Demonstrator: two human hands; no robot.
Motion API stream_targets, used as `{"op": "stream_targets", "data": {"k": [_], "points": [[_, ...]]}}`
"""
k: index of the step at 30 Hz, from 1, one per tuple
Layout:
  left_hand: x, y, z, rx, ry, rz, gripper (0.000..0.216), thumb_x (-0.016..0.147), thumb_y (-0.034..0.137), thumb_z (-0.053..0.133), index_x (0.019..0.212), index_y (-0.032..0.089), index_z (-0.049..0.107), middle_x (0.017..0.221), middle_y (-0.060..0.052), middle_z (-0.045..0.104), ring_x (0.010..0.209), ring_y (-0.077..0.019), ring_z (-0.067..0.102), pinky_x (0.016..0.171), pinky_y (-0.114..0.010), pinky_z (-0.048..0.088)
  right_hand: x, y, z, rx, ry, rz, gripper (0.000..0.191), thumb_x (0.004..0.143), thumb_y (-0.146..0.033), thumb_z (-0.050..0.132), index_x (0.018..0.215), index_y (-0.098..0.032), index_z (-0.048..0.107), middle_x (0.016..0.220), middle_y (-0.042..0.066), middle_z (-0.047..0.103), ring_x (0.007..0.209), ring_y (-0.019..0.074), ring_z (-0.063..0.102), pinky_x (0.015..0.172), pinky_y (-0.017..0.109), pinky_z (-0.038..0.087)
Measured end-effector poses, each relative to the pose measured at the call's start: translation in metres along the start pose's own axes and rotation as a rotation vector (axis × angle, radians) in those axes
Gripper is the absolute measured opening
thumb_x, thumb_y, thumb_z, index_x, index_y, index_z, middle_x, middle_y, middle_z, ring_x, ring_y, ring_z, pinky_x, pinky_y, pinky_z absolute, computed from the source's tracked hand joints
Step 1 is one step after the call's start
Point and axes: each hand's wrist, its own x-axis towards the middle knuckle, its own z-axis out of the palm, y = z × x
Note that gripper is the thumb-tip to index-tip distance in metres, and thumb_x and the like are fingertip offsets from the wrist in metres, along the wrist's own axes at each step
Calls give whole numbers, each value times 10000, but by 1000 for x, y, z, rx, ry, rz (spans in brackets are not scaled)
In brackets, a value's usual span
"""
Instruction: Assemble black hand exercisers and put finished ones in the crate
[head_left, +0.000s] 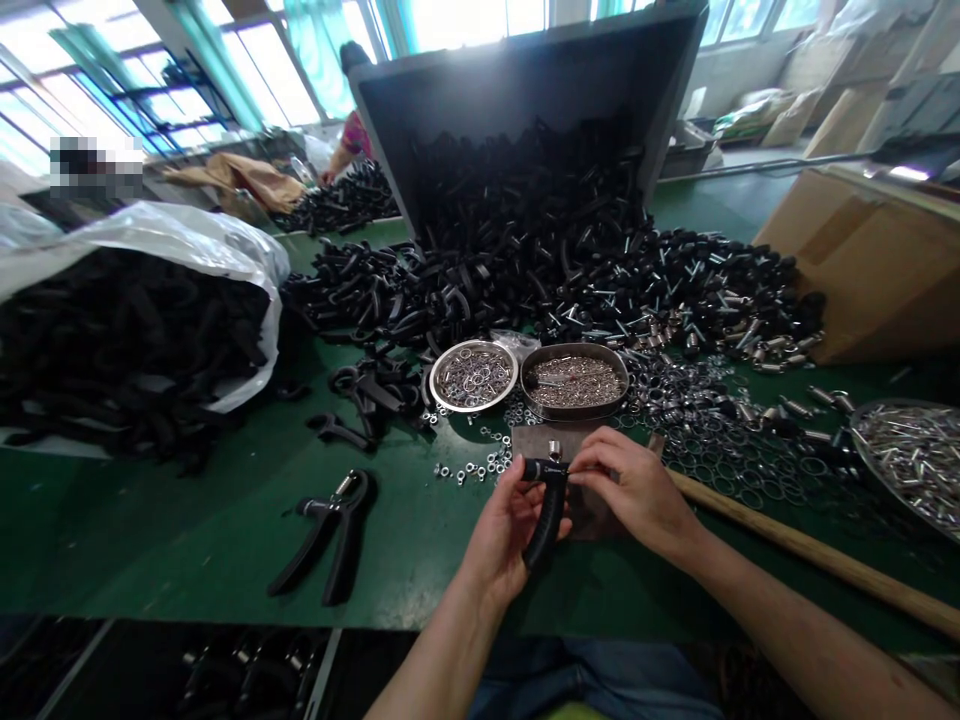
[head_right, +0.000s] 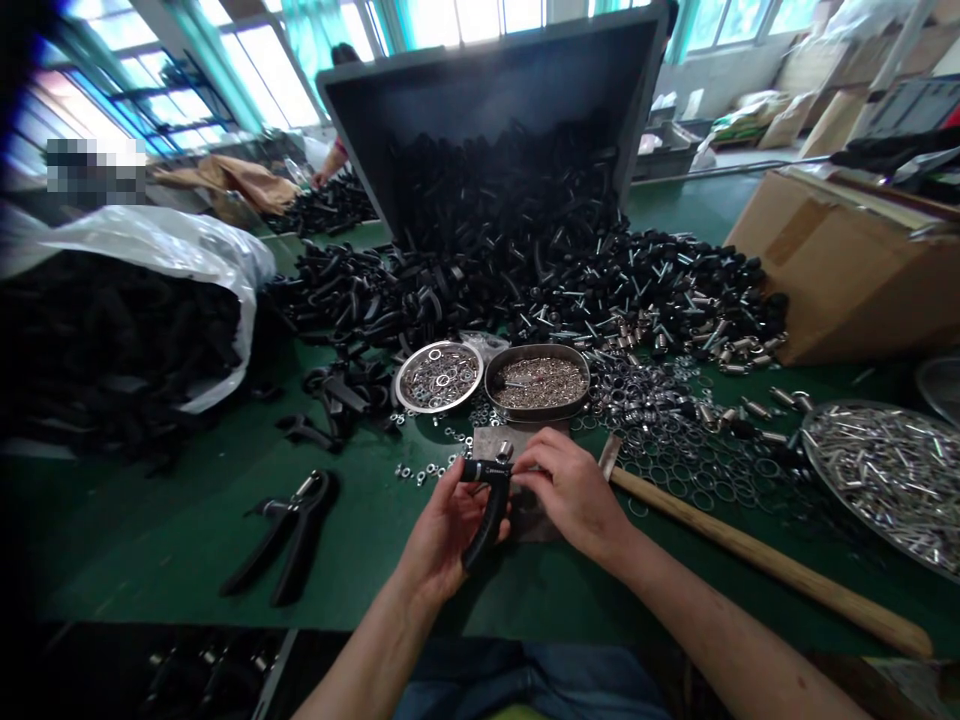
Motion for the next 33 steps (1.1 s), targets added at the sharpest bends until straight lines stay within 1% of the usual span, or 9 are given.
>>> {"op": "stream_targets", "data": {"k": [6, 10, 13, 17, 20, 24, 27, 30, 33], "points": [[0, 4, -2, 287, 0, 104, 431, 755, 474, 634, 1008, 125, 635, 857, -70, 639, 711, -149, 600, 625, -277, 532, 1, 7, -4, -106, -93, -62, 87, 819, -150, 564, 746, -196, 579, 812, 22, 594, 781, 145, 565, 693, 266, 445], [1, 20, -3, 767, -118, 256, 446, 701, 395, 701, 1070, 153, 634, 986, -79, 662, 889, -203, 604, 809, -313, 472, 7, 23, -9, -475, -202, -406, 103, 881, -204, 494, 859, -186, 593, 815, 42, 619, 753, 151, 540, 636, 276, 374], [5, 25, -5, 1260, -113, 481, 532, 653, 405, 734, 1117, 175, 613, 1065, -85, 646, 990, -249, 571, 894, -373, 427, 11, 36, -7, -768, -277, -708, 223, 917, -181, 409, 818, -193, 608, 716, 27, 609, 661, 139, 499, 572, 300, 287], [5, 16, -12, 1805, -115, 734, 620, 638, 444, 737, 1178, 190, 567, 1047, -79, 634, 1002, -268, 538, 892, -407, 420, 11, 47, -4, -859, -259, -867, 220, 908, -162, 424, 788, -186, 606, 658, 9, 581, 611, 130, 466, 558, 307, 253], [1, 8, -16, 1972, -110, 799, 626, 654, 415, 737, 1213, 227, 528, 1042, -54, 629, 994, -258, 525, 865, -395, 428, 1, 48, -14, -864, -247, -764, 180, 910, -182, 434, 880, -178, 612, 714, 21, 595, 658, 142, 488, 580, 294, 286], [-2, 3, -18, 1977, -17, 795, 626, 626, 428, 758, 1172, 231, 525, 1058, -41, 623, 1011, -258, 513, 853, -393, 425, -36, 56, -48, -945, -116, -310, 182, 901, -288, 468, 946, -177, 606, 891, 70, 616, 798, 183, 535, 651, 286, 364], [-2, 2, -18, 1971, 54, 768, 575, 596, 459, 769, 1073, 208, 567, 1037, -56, 611, 1003, -263, 517, 837, -392, 427, -74, 76, -70, -1019, -91, -33, 311, 869, -459, 477, 932, -179, 596, 873, 83, 595, 805, 217, 545, 650, 307, 406], [-1, 3, -17, 1983, 83, 760, 569, 586, 471, 769, 1058, 214, 582, 1035, -57, 594, 984, -257, 524, 827, -387, 430, -100, 94, -79, -1044, -83, 93, 371, 879, -501, 420, 867, -167, 584, 823, 89, 588, 773, 229, 558, 664, 333, 431], [-1, 3, -17, 1978, 86, 767, 570, 577, 476, 771, 1056, 225, 590, 1026, -48, 584, 979, -251, 525, 820, -375, 432, -98, 88, -79, -1088, -33, 132, 357, 906, -443, 380, 861, -149, 578, 826, 108, 615, 748, 247, 589, 647, 353, 432]]}}
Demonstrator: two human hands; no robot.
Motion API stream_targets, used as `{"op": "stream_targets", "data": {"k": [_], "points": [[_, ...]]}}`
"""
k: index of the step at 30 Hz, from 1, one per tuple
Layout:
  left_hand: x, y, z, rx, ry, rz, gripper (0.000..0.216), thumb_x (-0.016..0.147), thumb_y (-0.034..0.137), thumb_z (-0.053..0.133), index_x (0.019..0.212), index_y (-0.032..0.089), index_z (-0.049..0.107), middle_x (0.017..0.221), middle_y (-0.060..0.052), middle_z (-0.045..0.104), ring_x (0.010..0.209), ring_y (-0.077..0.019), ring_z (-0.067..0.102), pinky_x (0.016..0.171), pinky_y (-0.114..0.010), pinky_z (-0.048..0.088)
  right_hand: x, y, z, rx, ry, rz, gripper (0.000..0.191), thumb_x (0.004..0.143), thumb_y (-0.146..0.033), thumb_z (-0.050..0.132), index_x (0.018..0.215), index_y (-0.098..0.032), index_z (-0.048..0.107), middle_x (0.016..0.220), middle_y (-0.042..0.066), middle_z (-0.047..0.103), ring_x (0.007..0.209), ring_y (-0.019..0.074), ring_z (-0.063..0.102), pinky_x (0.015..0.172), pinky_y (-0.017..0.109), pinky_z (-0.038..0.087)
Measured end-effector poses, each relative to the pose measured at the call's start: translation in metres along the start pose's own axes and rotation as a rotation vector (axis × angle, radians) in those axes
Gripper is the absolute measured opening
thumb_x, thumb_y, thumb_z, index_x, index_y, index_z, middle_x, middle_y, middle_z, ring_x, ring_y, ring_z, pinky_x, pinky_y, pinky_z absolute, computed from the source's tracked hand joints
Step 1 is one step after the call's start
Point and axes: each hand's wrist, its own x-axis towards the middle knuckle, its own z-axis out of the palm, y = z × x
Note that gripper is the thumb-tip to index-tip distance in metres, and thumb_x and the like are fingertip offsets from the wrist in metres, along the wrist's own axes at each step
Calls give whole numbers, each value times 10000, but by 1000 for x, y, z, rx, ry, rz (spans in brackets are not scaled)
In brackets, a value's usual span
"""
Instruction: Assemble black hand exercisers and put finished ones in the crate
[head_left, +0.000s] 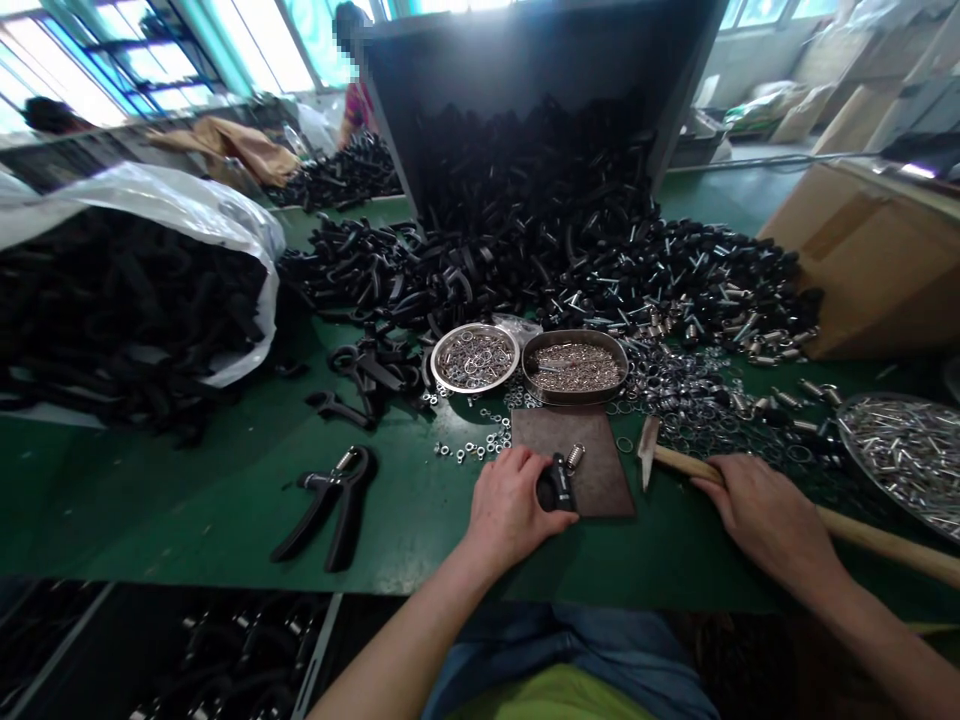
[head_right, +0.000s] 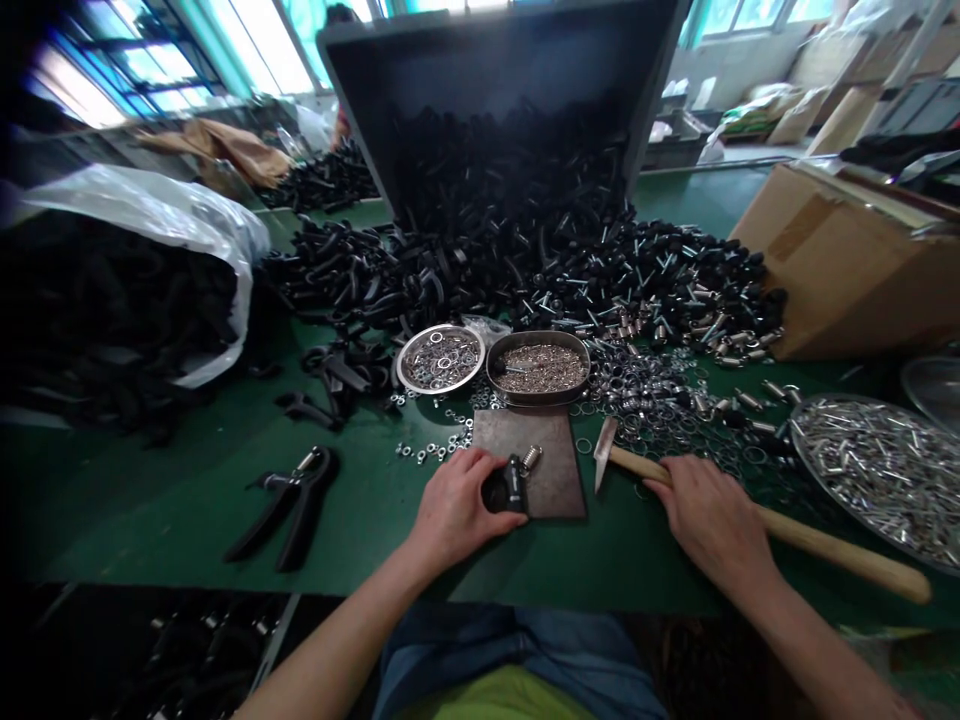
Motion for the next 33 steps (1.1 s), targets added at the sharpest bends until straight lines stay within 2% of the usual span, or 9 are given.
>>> {"op": "stream_targets", "data": {"k": [3, 7, 9, 14, 18, 24, 26, 31, 33], "points": [[0, -1, 2, -8, 6, 5, 584, 560, 485, 776, 1050, 224, 598, 1011, -45, 582, 986, -253, 520, 827, -373, 430, 14, -19, -35, 139, -7, 47, 350, 925, -422, 333, 948, -168, 573, 735, 67, 635, 587, 212, 593, 509, 309, 400], [0, -2, 4, -18, 21, -2, 593, 552, 491, 777, 1050, 221, 603, 1019, -46, 579, 983, -252, 518, 835, -375, 426, 27, -57, -81, 685, 126, 37, 333, 953, -344, 268, 1113, -187, 515, 679, 21, 634, 534, 148, 591, 499, 248, 435], [0, -2, 5, -22, 27, -3, 591, 550, 489, 777, 1048, 221, 605, 1017, -46, 580, 982, -251, 519, 837, -374, 426, 30, -72, -85, 726, 170, -33, 308, 943, -323, 285, 1022, -190, 552, 690, 33, 651, 553, 151, 613, 512, 245, 449], [0, -2, 6, -31, 34, -6, 596, 545, 481, 780, 1051, 220, 607, 1025, -49, 582, 997, -252, 520, 848, -369, 426, 33, -83, -84, 578, -81, -156, 259, 930, -287, 339, 1032, -247, 574, 804, 12, 708, 633, 165, 664, 547, 245, 463], [0, -3, 6, -19, 32, -5, 612, 552, 505, 770, 1068, 221, 604, 1038, -47, 583, 1013, -252, 517, 858, -365, 423, 27, -84, -89, 692, 184, -45, 326, 949, -292, 255, 1097, -200, 530, 753, 41, 690, 589, 153, 641, 536, 237, 455], [-1, -1, 6, 6, 26, -21, 610, 550, 514, 770, 1062, 226, 604, 1034, -52, 581, 1015, -253, 520, 860, -363, 422, 25, -84, -66, 472, -225, -107, 275, 931, -303, 324, 1017, -234, 576, 775, 24, 708, 630, 183, 668, 527, 242, 433], [-1, 0, 5, 13, 25, -25, 617, 552, 521, 766, 1068, 226, 603, 1036, -53, 580, 1018, -255, 519, 862, -362, 420, 24, -80, -75, 531, -155, -37, 297, 944, -308, 296, 1056, -232, 560, 763, 19, 705, 631, 180, 669, 525, 243, 437], [-1, 2, 3, 21, 13, -35, 608, 566, 537, 752, 1064, 222, 603, 1046, -60, 574, 1016, -255, 521, 860, -363, 417, 22, -82, -97, 730, 270, 19, 330, 945, -314, 288, 1125, -175, 526, 819, 66, 684, 619, 152, 641, 528, 241, 446], [-1, 2, 3, 16, 18, -29, 611, 568, 533, 752, 1069, 219, 597, 1048, -61, 573, 1018, -256, 520, 858, -367, 418, 23, -88, -87, 692, 205, -31, 321, 941, -306, 286, 1094, -181, 539, 825, 69, 688, 643, 155, 646, 539, 239, 439]]}}
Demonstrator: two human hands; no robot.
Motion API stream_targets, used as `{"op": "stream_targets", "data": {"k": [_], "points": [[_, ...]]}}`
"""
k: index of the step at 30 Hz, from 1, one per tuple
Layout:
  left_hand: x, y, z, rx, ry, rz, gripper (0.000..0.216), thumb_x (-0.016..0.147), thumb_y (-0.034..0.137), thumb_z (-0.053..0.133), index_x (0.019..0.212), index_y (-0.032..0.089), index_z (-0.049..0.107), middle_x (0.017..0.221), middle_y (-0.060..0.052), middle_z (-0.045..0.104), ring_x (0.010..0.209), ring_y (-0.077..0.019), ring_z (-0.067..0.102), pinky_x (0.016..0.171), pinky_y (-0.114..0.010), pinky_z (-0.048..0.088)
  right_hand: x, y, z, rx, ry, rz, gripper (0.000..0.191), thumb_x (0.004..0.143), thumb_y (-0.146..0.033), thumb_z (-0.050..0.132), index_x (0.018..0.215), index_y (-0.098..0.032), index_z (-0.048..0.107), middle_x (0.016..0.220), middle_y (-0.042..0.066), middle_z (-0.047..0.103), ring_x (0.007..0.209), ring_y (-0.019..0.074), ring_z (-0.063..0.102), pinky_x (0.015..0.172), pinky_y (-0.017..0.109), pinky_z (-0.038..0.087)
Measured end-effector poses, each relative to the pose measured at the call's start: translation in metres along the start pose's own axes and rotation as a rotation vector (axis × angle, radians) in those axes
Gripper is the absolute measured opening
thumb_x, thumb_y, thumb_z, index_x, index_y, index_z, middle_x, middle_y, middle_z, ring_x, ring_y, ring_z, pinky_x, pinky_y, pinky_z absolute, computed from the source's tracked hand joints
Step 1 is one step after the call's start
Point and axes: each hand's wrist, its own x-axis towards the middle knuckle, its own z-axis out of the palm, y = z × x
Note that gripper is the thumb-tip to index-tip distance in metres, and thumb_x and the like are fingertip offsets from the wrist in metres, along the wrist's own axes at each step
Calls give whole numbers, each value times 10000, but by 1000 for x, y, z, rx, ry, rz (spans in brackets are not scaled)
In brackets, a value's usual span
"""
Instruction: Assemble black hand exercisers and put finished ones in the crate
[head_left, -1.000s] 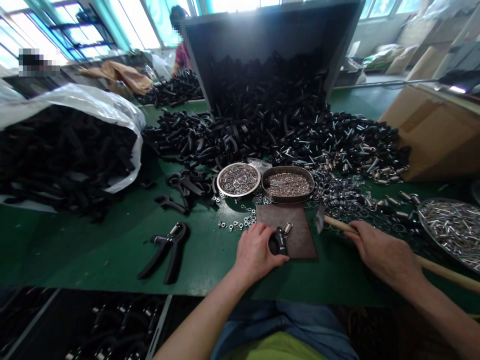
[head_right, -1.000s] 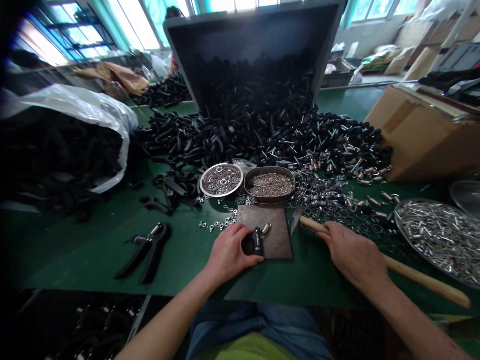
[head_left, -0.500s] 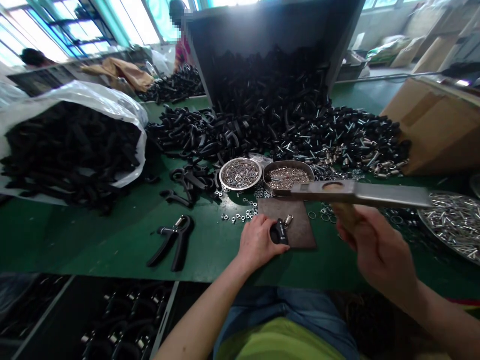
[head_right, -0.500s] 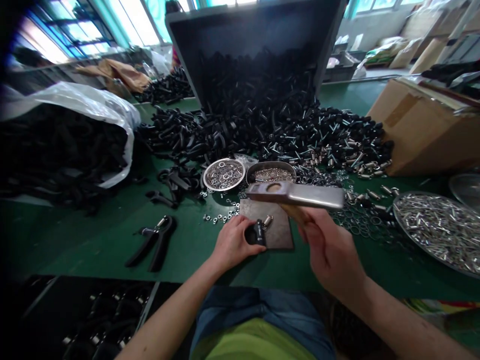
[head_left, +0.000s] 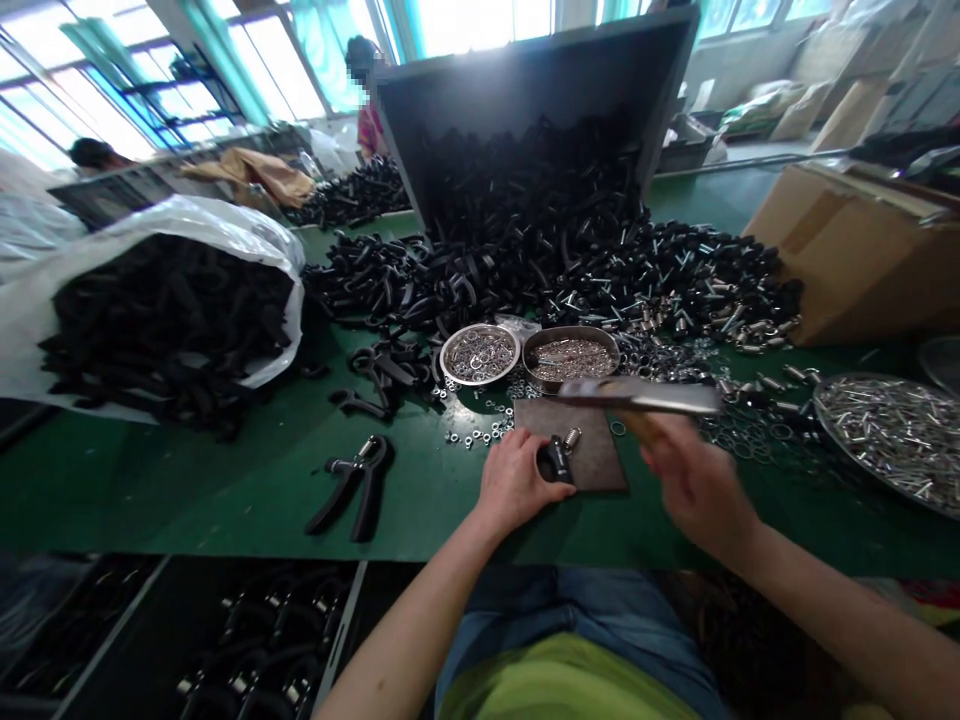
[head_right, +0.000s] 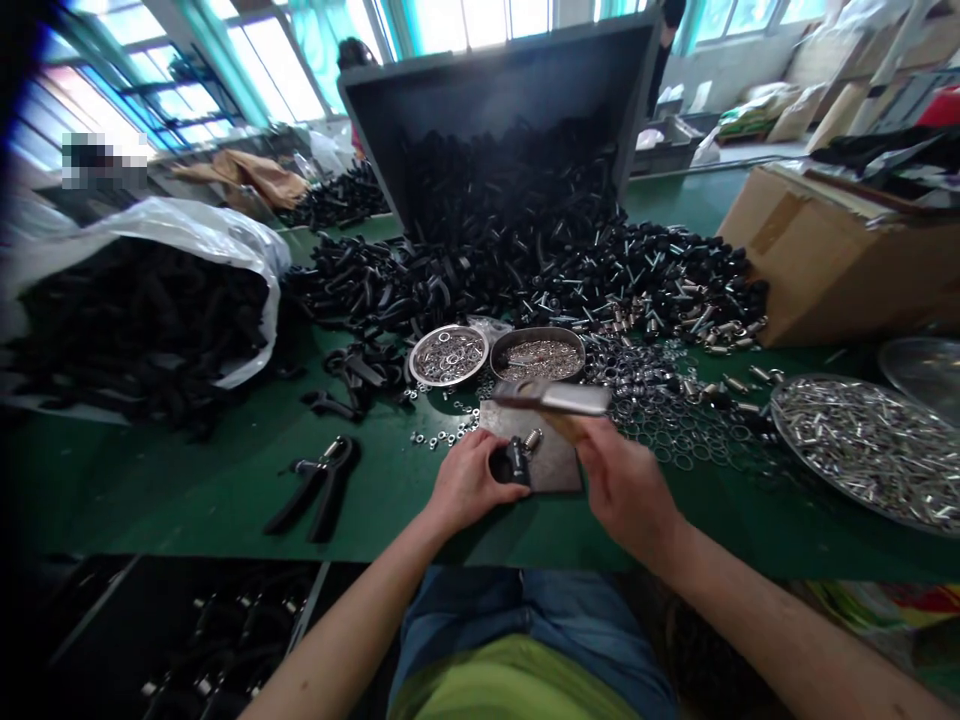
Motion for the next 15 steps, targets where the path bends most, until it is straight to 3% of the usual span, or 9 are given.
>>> {"op": "stream_targets", "data": {"k": [2, 4, 7, 11, 13, 15], "points": [[0, 0, 1, -8, 11, 11, 602, 566, 524, 755, 1058, 217, 594, 1045, -60, 571, 1019, -256, 520, 855, -370, 422, -2, 8, 15, -113, -234, 7, 298, 942, -307, 295, 1038, -214, 561, 784, 37, 696, 633, 156, 650, 524, 230, 409], [0, 0, 2, -16, 17, 17, 592, 559, 520, 759, 1038, 214, 591, 1035, -60, 569, 1013, -256, 522, 847, -372, 427, -6, 23, 24, -254, -358, 37, 298, 950, -308, 295, 1054, -241, 566, 802, 15, 705, 629, 159, 654, 504, 232, 375], [1, -1, 3, -38, 34, 1, 598, 525, 508, 781, 1000, 204, 583, 1019, -60, 570, 999, -259, 527, 844, -379, 428, -18, 54, 24, -469, -218, 43, 351, 957, -321, 288, 1177, -231, 546, 930, 51, 699, 694, 186, 658, 512, 262, 369], [-2, 6, 0, -189, 117, -135, 584, 545, 508, 777, 979, 191, 548, 983, -57, 581, 949, -245, 545, 820, -369, 436, -30, 83, 20, -688, -98, 7, 378, 929, -346, 360, 1171, -173, 593, 857, 114, 676, 754, 257, 631, 575, 326, 406], [-7, 17, 0, -342, 185, -226, 592, 574, 517, 762, 1005, 186, 530, 1001, -63, 583, 944, -231, 551, 814, -353, 443, -28, 76, 25, -615, -49, -43, 376, 911, -357, 392, 1152, -155, 599, 936, 143, 667, 886, 302, 610, 683, 386, 442], [-13, 31, 4, -500, 238, -274, 603, 593, 500, 762, 1047, 183, 522, 1040, -75, 585, 955, -223, 554, 820, -342, 450, -21, 55, 36, -375, -37, -80, 403, 913, -367, 384, 1229, -163, 531, 1067, 135, 652, 1003, 288, 586, 785, 399, 458]]}}
